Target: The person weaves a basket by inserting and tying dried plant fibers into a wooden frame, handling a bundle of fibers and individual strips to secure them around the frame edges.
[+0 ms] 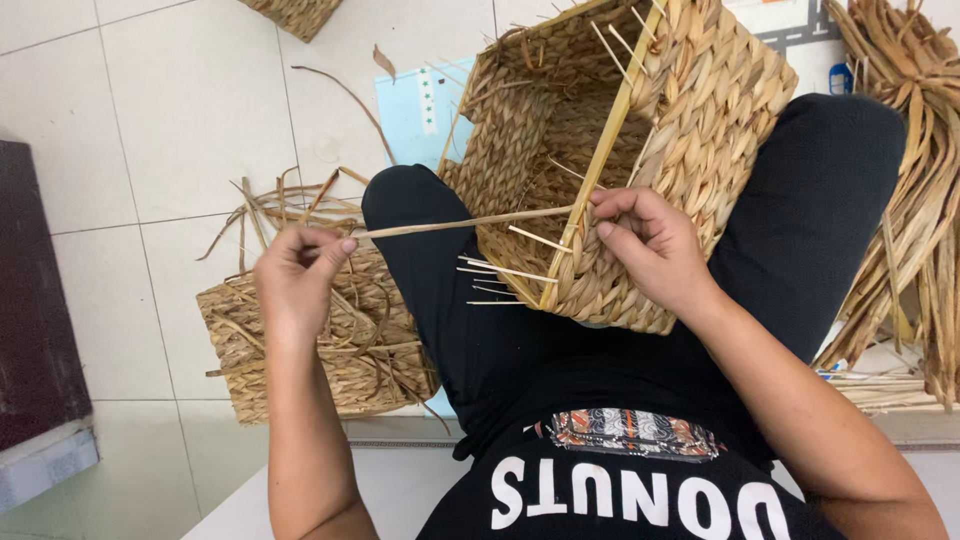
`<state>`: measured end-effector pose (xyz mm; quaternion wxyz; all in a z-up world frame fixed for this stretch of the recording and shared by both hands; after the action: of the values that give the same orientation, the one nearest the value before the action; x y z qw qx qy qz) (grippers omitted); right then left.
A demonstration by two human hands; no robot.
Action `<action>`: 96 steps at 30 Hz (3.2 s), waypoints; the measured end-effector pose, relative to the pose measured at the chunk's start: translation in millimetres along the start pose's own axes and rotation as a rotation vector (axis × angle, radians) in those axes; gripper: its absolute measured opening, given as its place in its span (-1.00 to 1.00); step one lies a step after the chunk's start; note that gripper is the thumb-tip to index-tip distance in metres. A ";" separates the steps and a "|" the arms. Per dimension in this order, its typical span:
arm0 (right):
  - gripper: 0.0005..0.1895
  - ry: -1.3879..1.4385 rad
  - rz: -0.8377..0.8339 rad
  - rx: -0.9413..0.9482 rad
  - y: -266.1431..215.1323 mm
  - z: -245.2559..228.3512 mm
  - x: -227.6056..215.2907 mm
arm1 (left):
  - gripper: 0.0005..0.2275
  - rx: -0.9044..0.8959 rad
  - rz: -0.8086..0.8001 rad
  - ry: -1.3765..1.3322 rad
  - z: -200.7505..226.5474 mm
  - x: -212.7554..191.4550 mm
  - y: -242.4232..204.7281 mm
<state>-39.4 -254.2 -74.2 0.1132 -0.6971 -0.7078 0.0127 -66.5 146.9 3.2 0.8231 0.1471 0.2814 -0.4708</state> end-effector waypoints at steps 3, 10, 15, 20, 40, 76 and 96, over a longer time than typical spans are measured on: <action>-0.88 -0.008 0.003 -0.007 0.0 0.3 -1.6 | -0.86 0.025 0.096 -0.151 18.5 -1.2 11.8; -0.89 -0.014 0.030 0.036 1.2 4.8 -4.4 | -0.97 -0.116 -0.211 -1.292 70.8 44.5 7.7; -0.92 0.006 0.049 0.033 1.3 2.2 -3.9 | -0.89 0.525 -0.806 -0.181 110.4 88.0 0.3; -0.90 0.016 0.084 0.045 1.2 2.4 -0.4 | -0.89 0.616 -0.878 0.429 109.2 166.2 -13.1; -0.89 -0.295 0.175 -0.036 6.5 -14.9 13.0 | -0.88 -0.212 -0.947 -0.700 11.6 249.3 -51.4; -0.81 -0.189 0.021 0.145 13.1 -1.1 -2.6 | -0.91 -0.187 -0.665 -0.594 9.3 261.8 -70.5; -0.84 -0.200 0.056 0.092 13.9 6.1 -2.8 | -0.87 -0.334 -0.960 -0.779 21.1 243.0 -68.2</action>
<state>-26.9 -255.7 -83.0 0.0734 -0.7059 -0.6945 0.1181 -21.3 -67.0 -124.8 0.5745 -0.3074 0.0656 -0.7557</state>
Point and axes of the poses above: each hand's wrist, its own y-axis towards the middle knuckle, its own x-axis out of the palm, z = x × y, the point moved 4 cm from there along y, towards the middle knuckle, and after that the axes turned 15 degrees about z, right-handed, at the moved point
